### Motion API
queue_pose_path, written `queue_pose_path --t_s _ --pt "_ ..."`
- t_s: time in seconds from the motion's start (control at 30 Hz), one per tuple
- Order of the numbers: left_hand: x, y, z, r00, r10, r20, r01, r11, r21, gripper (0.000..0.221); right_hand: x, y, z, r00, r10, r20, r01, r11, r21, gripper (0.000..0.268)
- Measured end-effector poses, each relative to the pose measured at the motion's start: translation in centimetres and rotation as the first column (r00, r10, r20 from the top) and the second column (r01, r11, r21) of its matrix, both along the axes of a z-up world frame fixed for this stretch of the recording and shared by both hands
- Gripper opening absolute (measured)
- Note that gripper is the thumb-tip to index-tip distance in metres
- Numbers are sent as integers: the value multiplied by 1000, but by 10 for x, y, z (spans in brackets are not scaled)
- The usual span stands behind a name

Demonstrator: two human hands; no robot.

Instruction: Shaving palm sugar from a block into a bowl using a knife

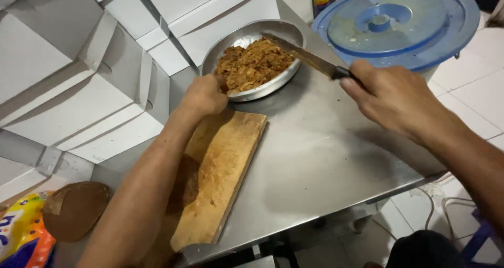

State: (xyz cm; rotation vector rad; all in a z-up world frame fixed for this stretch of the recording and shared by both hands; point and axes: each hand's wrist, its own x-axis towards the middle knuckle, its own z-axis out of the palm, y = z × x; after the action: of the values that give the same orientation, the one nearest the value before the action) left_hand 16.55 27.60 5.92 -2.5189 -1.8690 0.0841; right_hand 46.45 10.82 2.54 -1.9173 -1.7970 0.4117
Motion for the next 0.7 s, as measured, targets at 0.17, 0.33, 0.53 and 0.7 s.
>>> queue_pose_path --t_s 0.17,0.33,0.53,0.7 --pt "-22 21 -12 994 12 108 -3 997 -81 36 -40 37 42 937 44 347 -48 999 4 49" --pt "-28 22 -13 993 -21 114 33 994 -106 35 -54 95 21 824 136 550 -174 985 18 48" --pt "-19 -10 11 996 -43 81 57 982 -180 37 -71 127 6 699 69 712 -207 972 108 32" --pt "-31 29 -17 991 -107 86 120 979 -168 45 -77 146 10 676 35 736 -185 975 123 30"
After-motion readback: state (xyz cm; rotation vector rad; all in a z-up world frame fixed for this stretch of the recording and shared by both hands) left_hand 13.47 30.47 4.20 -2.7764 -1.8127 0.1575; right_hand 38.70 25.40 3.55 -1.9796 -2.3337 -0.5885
